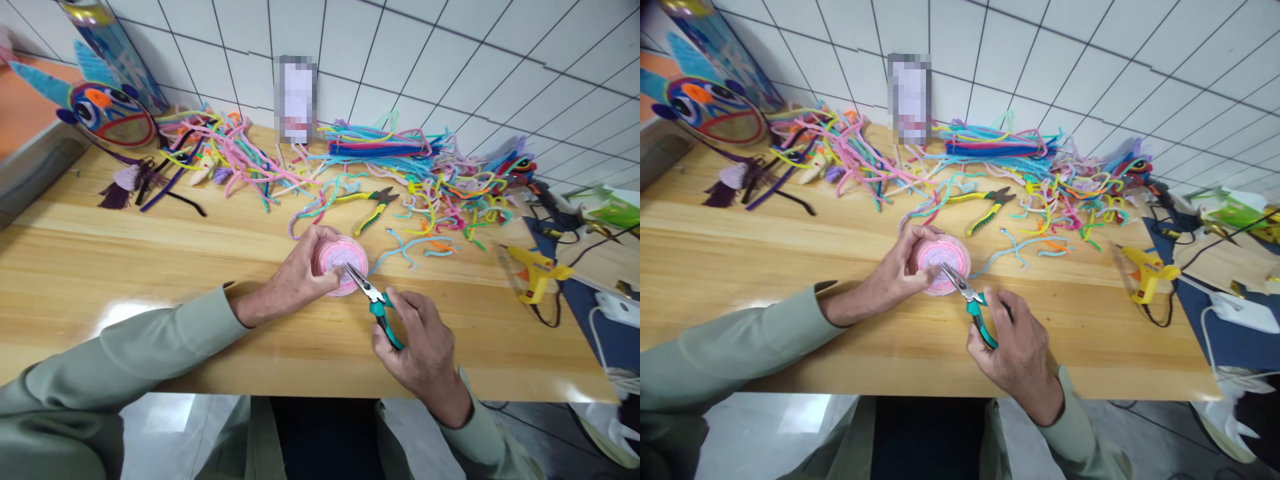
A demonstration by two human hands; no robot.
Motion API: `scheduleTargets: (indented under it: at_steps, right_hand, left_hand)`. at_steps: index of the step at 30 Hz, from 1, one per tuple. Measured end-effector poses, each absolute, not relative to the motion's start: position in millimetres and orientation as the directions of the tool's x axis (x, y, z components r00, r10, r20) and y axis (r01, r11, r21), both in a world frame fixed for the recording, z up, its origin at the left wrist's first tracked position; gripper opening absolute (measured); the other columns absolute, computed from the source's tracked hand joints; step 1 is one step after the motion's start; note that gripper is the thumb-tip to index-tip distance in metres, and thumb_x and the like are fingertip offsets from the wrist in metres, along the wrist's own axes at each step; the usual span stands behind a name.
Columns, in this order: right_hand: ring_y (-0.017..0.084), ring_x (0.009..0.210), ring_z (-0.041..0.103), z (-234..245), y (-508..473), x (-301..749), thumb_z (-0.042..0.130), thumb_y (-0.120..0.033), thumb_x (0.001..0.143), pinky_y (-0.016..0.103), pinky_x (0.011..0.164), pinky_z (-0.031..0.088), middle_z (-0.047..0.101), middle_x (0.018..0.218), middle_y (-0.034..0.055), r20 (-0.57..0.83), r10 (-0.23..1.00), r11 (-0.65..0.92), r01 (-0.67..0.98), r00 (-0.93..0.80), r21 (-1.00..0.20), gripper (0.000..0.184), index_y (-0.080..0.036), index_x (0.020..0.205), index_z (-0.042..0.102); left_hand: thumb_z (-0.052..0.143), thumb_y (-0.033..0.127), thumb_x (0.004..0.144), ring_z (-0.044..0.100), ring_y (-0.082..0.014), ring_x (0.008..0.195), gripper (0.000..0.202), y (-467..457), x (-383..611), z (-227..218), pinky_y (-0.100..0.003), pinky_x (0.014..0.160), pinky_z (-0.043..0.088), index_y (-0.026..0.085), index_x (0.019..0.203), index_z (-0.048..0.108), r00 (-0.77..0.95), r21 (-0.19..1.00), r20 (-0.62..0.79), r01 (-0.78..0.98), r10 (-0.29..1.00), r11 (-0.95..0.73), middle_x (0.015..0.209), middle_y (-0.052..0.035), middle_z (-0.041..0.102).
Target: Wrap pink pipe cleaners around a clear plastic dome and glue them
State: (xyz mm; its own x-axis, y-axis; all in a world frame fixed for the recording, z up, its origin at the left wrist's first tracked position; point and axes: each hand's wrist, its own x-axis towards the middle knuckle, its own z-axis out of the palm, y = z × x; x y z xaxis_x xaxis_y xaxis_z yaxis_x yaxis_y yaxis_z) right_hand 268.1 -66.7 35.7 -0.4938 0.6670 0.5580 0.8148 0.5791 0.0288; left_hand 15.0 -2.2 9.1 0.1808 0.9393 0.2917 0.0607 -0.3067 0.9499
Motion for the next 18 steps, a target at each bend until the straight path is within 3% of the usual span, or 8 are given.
scheduleTargets:
  at_steps: [18]
  right_hand:
    - [0.026,0.091,0.076,35.3,-68.5,269.3,0.061,-0.029,0.097,0.032,0.065,0.066,0.071,0.105,0.0137,0.548,0.678,0.567,0.823,-0.489,0.032,0.04,-0.014,0.134,0.062]
  left_hand:
    - [0.069,0.04,0.098,0.055,-0.0311,0.141,0.044,-7.7,14.3,-0.1,-0.051,0.121,0.046,0.024,0.134,0.049,0.208,0.93,0.35,0.043,0.913,-0.366,0.143,-0.0138,0.057]
